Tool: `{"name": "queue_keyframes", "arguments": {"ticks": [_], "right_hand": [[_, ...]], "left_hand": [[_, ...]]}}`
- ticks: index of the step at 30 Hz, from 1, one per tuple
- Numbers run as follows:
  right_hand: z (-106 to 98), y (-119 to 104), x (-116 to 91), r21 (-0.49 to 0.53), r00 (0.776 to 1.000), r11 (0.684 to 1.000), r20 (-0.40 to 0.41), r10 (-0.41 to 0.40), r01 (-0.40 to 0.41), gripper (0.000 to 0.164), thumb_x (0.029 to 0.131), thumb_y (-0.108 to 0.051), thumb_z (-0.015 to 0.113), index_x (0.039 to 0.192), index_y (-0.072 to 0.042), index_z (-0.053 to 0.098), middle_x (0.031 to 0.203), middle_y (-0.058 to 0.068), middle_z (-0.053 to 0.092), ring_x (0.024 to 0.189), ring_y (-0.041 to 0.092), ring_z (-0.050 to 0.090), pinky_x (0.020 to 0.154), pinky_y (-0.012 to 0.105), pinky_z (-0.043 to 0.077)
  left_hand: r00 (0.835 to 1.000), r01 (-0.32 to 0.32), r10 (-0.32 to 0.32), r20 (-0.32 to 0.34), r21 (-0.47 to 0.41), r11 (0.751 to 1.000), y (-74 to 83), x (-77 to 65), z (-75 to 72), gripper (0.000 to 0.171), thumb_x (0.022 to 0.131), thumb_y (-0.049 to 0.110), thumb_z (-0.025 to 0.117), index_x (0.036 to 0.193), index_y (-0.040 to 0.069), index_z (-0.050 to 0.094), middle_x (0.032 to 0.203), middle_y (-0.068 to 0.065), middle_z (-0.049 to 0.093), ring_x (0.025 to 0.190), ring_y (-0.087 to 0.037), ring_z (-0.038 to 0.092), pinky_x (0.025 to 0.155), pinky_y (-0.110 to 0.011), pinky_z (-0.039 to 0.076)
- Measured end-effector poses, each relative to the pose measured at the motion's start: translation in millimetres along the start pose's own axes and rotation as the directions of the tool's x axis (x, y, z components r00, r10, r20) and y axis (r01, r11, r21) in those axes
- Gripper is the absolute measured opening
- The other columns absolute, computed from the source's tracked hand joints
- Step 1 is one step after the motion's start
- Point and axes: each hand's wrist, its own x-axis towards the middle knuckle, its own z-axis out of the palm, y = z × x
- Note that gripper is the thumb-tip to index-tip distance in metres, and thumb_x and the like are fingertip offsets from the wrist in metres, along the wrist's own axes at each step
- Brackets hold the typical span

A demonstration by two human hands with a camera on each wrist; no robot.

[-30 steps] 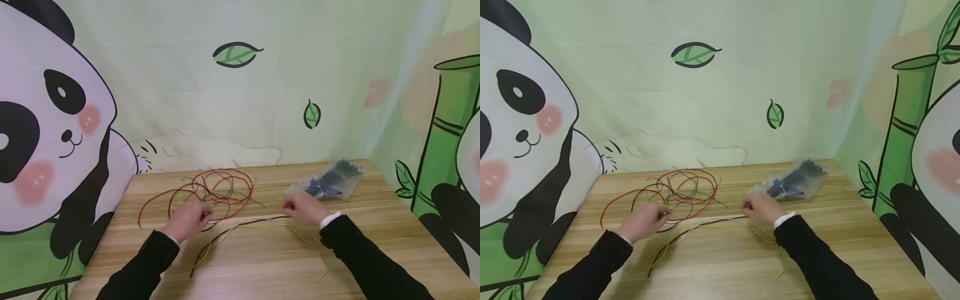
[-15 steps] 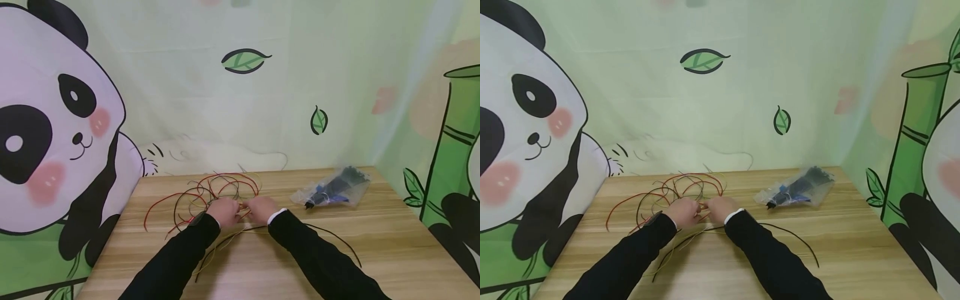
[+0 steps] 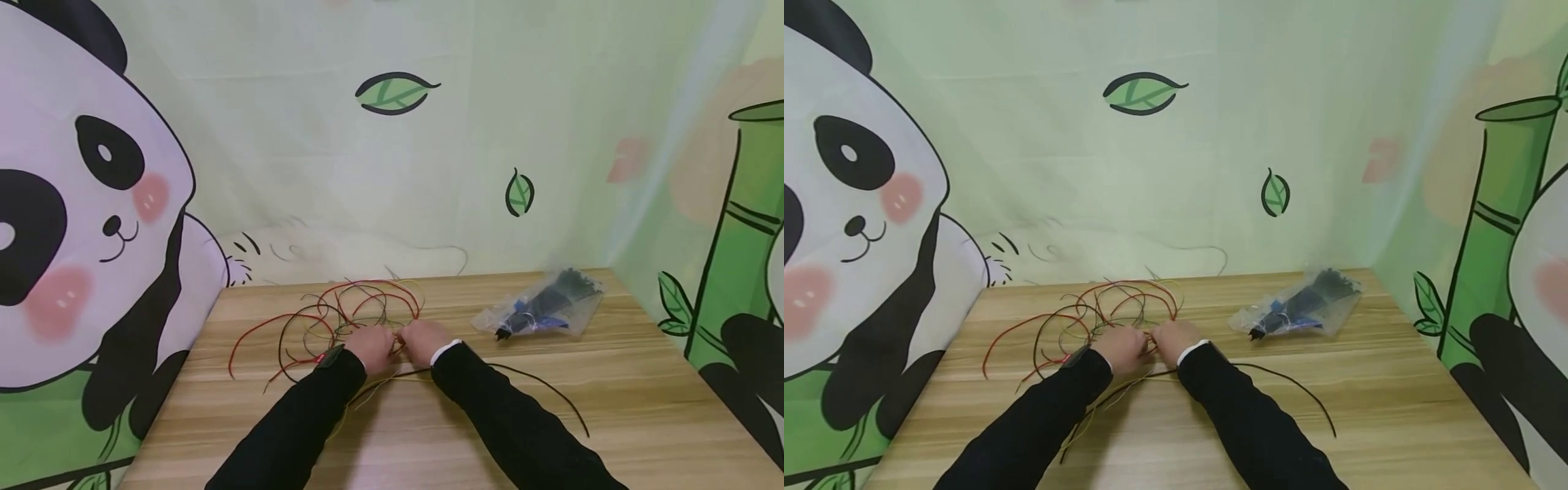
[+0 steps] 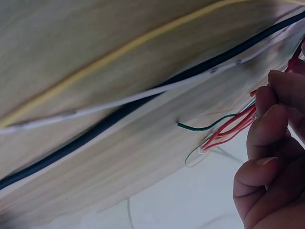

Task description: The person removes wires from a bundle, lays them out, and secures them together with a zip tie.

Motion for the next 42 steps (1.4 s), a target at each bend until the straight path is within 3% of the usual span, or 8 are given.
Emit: {"name": "queue_keyframes", "arguments": {"ticks": [6, 11, 22, 25, 29, 32, 36, 42], "right_hand": [[1, 1, 0, -0.005, 0.999, 1.0, -0.036, 0.014, -0.014, 0.02, 0.08, -0.012, 0.069, 0.065, -0.02, 0.06, 0.07, 0.0, 0.065, 0.067, 0.019, 0.064, 0.056, 0.039, 0.049], [1, 2, 2, 0.05, 0.997, 0.998, -0.054, 0.048, -0.045, 0.02, 0.081, -0.015, 0.068, 0.065, -0.021, 0.058, 0.066, -0.001, 0.062, 0.062, 0.018, 0.06, 0.05, 0.038, 0.044], [-3, 10, -4, 0.118, 0.994, 0.991, -0.077, 0.078, -0.069, 0.004, 0.088, -0.022, 0.068, 0.085, -0.021, 0.07, 0.076, -0.005, 0.066, 0.069, 0.017, 0.063, 0.054, 0.036, 0.045], [-2, 14, -6, 0.127, 0.992, 0.989, -0.091, 0.084, -0.072, 0.005, 0.089, -0.024, 0.068, 0.085, -0.02, 0.068, 0.076, -0.004, 0.066, 0.068, 0.018, 0.063, 0.053, 0.036, 0.044], [-3, 19, -11, 0.137, 0.99, 0.989, -0.117, 0.077, -0.061, 0.005, 0.088, -0.024, 0.07, 0.086, -0.02, 0.068, 0.075, -0.005, 0.066, 0.068, 0.017, 0.063, 0.053, 0.036, 0.044], [-3, 21, -14, 0.135, 0.989, 0.99, -0.133, 0.065, -0.046, 0.005, 0.088, -0.023, 0.07, 0.087, -0.019, 0.069, 0.075, -0.005, 0.066, 0.068, 0.017, 0.063, 0.055, 0.036, 0.044], [-5, 21, -17, 0.136, 0.988, 0.99, -0.149, 0.05, -0.03, 0.005, 0.089, -0.022, 0.069, 0.089, -0.017, 0.07, 0.075, -0.003, 0.067, 0.068, 0.017, 0.063, 0.055, 0.037, 0.045], [-8, 18, -19, 0.144, 0.983, 0.989, -0.179, 0.038, -0.011, 0.009, 0.091, -0.024, 0.067, 0.094, -0.018, 0.073, 0.078, -0.002, 0.069, 0.069, 0.019, 0.065, 0.057, 0.039, 0.048]], "left_hand": [[1.0, 0.003, -0.003, -0.011, -0.021, 1.0, 0.8, -1.9, 2.1, 0.03, 0.084, 0.024, 0.07, 0.062, 0.016, 0.051, 0.066, -0.001, 0.055, 0.058, -0.016, 0.057, 0.052, -0.033, 0.047], [1.0, -0.018, 0.017, -0.011, -0.08, 0.997, -7.3, -6.4, 4.8, 0.034, 0.086, 0.017, 0.065, 0.057, 0.017, 0.048, 0.057, 0.004, 0.05, 0.051, -0.011, 0.048, 0.052, -0.03, 0.041], [0.998, 0.003, -0.014, -0.067, -0.156, 0.988, -38.2, -39.1, -4.4, 0.048, 0.085, 0.008, 0.066, 0.05, 0.02, 0.034, 0.053, 0.008, 0.031, 0.051, -0.01, 0.031, 0.053, -0.028, 0.032], [0.996, 0.027, -0.043, -0.076, -0.192, 0.981, -47.1, -47.1, -4.1, 0.042, 0.085, 0.003, 0.063, 0.052, 0.016, 0.041, 0.055, 0.005, 0.035, 0.053, -0.011, 0.031, 0.054, -0.028, 0.031], [0.99, 0.082, -0.103, -0.094, -0.206, 0.975, -55.0, -57.5, -6.8, 0.024, 0.088, 0.005, 0.064, 0.065, 0.011, 0.062, 0.063, 0.004, 0.055, 0.057, -0.009, 0.044, 0.055, -0.029, 0.038], [0.984, 0.102, -0.131, -0.117, -0.226, 0.969, -56.9, -64.6, -13.4, 0.015, 0.088, 0.009, 0.067, 0.074, 0.011, 0.068, 0.068, 0.004, 0.059, 0.06, -0.01, 0.049, 0.058, -0.03, 0.041], [0.974, 0.11, -0.149, -0.168, -0.221, 0.969, -57.2, -73.6, -22.5, 0.013, 0.089, 0.008, 0.066, 0.077, 0.011, 0.068, 0.067, 0.006, 0.056, 0.059, -0.01, 0.046, 0.058, -0.029, 0.039], [0.931, 0.076, -0.145, -0.336, -0.21, 0.975, -53.2, -91.8, -37.6, 0.003, 0.086, 0.01, 0.071, 0.083, 0.011, 0.071, 0.069, 0.004, 0.062, 0.058, -0.007, 0.052, 0.056, -0.028, 0.043]]}}
